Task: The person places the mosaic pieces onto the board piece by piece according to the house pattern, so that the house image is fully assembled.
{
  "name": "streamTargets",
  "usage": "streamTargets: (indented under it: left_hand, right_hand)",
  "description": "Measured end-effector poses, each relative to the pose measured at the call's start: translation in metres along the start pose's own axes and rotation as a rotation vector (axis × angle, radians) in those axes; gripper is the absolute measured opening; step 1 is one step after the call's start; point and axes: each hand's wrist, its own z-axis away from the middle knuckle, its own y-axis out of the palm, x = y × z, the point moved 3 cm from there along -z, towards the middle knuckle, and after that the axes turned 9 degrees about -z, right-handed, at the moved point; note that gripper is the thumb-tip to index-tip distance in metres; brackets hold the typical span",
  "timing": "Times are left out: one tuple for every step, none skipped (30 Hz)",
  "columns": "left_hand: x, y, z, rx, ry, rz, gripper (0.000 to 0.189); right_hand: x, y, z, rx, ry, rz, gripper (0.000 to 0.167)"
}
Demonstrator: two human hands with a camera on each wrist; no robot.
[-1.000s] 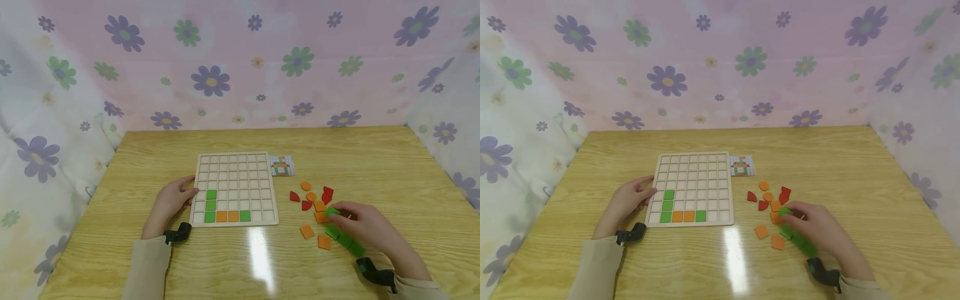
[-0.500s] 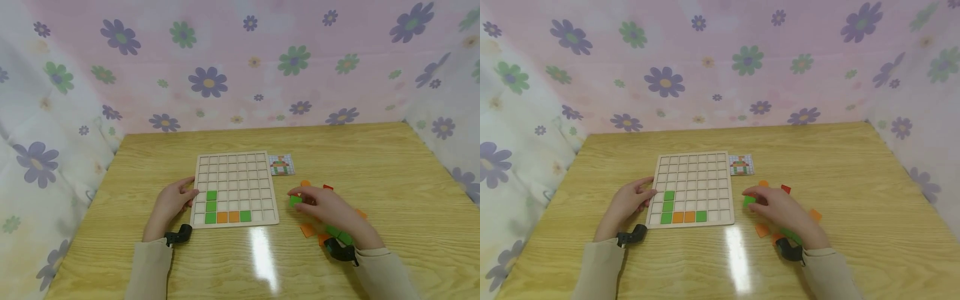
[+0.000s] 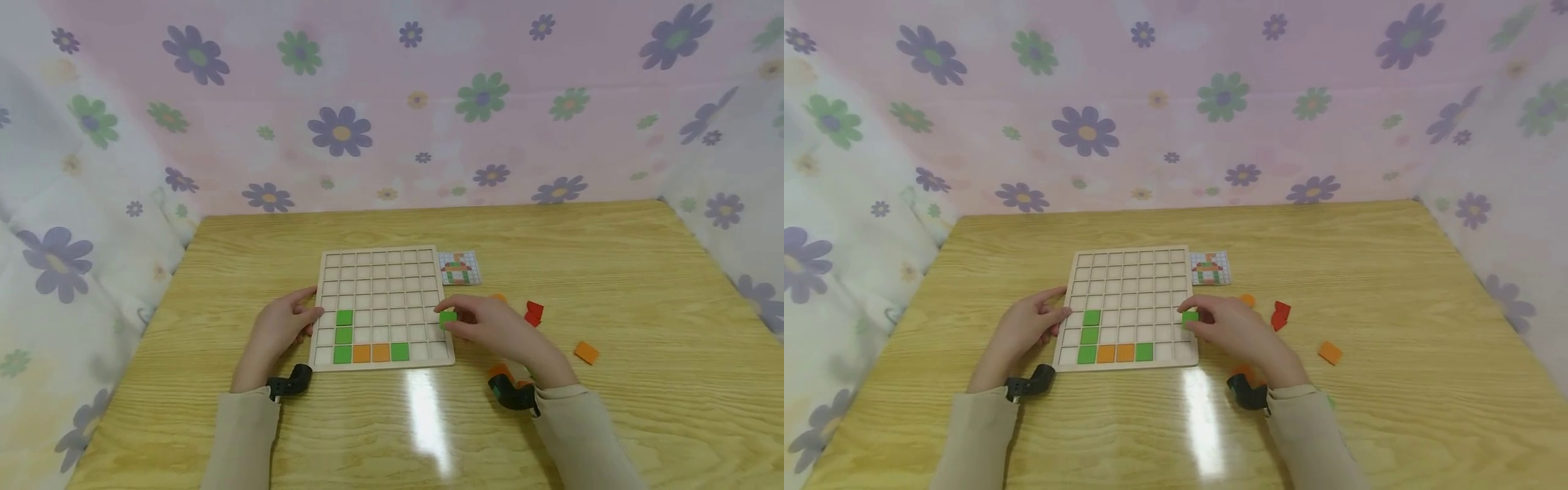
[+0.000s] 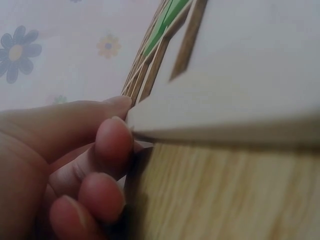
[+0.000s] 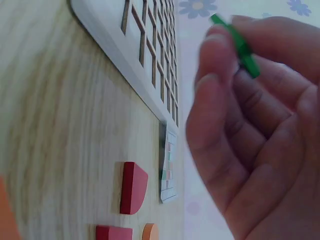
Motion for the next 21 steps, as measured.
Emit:
streamTargets:
  left_hand:
    - [0.0, 0.0, 0.0, 0.001, 0.003, -0.004, 0.052]
    - [0.001, -0.001, 0.0, 0.003, -0.001, -0.004, 0.052]
    - [0.001, -0.001, 0.001, 0.003, -0.005, 0.0, 0.052]
    - [0.001, -0.001, 0.001, 0.005, -0.005, 0.001, 0.052]
    - [0.001, -0.001, 0.001, 0.006, -0.006, 0.002, 0.052]
    - [0.001, -0.001, 0.001, 0.007, -0.006, 0.004, 0.052]
    - [0.001, -0.001, 0.001, 0.008, -0.006, 0.003, 0.053]
    - [0.001, -0.001, 0.001, 0.005, -0.008, 0.005, 0.053]
    - [0.0, -0.002, 0.001, 0.002, -0.007, 0.003, 0.053]
    - [-0.001, -0.001, 0.001, 0.001, -0.006, 0.001, 0.053]
    - [-0.002, -0.002, 0.001, 0.0, -0.005, -0.001, 0.053]
    - [-0.003, -0.002, 0.0, -0.002, -0.003, -0.003, 0.053]
    - [-0.004, -0.002, 0.0, -0.002, 0.001, -0.007, 0.053]
    - [-0.004, -0.002, -0.001, -0.001, 0.003, -0.01, 0.053]
    - [-0.005, -0.003, -0.001, 0.002, 0.003, -0.013, 0.053]
    - [-0.005, -0.003, -0.001, 0.003, 0.001, -0.011, 0.052]
    - [-0.004, -0.003, -0.001, 0.003, 0.003, -0.012, 0.052]
    - [-0.004, -0.003, 0.0, 0.003, 0.002, -0.014, 0.052]
    - [-0.003, -0.003, 0.0, 0.009, 0.001, -0.012, 0.052]
    - [-0.003, -0.003, 0.001, 0.013, -0.004, -0.01, 0.052]
    - [-0.002, -0.002, 0.001, 0.016, -0.007, -0.007, 0.052]
  right_hand:
    - [0.001, 0.001, -0.002, 0.0, -0.001, 0.002, 0.026]
    - [0.002, 0.001, -0.003, -0.002, 0.001, 0.005, 0.026]
    - [0.003, 0.001, -0.004, -0.004, 0.004, 0.007, 0.026]
    - [0.003, 0.002, -0.004, -0.008, 0.007, 0.008, 0.026]
    - [0.004, 0.002, -0.005, -0.01, 0.011, 0.008, 0.026]
    - [0.004, 0.002, -0.006, -0.011, 0.015, 0.006, 0.026]
    - [0.005, 0.003, -0.008, -0.009, 0.011, 0.007, 0.026]
    - [0.005, 0.005, -0.01, -0.006, 0.007, 0.007, 0.026]
    - [0.005, 0.006, -0.012, -0.003, 0.006, 0.01, 0.026]
    - [0.005, 0.008, -0.014, -0.002, -0.001, 0.02, 0.026]
    - [0.006, 0.011, -0.017, 0.001, -0.013, 0.033, 0.026]
    - [0.006, 0.014, -0.02, 0.005, -0.026, 0.044, 0.026]
    - [0.007, 0.018, -0.022, 0.001, -0.03, 0.062, 0.026]
    - [0.008, 0.022, -0.025, -0.004, -0.028, 0.069, 0.026]
    - [0.01, 0.026, -0.027, -0.012, -0.024, 0.077, 0.026]
    - [0.01, 0.031, -0.03, -0.023, -0.023, 0.088, 0.027]
    - [0.011, 0.035, -0.032, -0.032, -0.021, 0.093, 0.027]
    - [0.012, 0.039, -0.034, -0.045, -0.008, 0.097, 0.028]
    - [0.013, 0.043, -0.036, -0.056, 0.004, 0.101, 0.028]
    - [0.014, 0.046, -0.037, -0.062, 0.003, 0.104, 0.027]
    - [0.015, 0.048, -0.039, -0.067, 0.0, 0.111, 0.027]
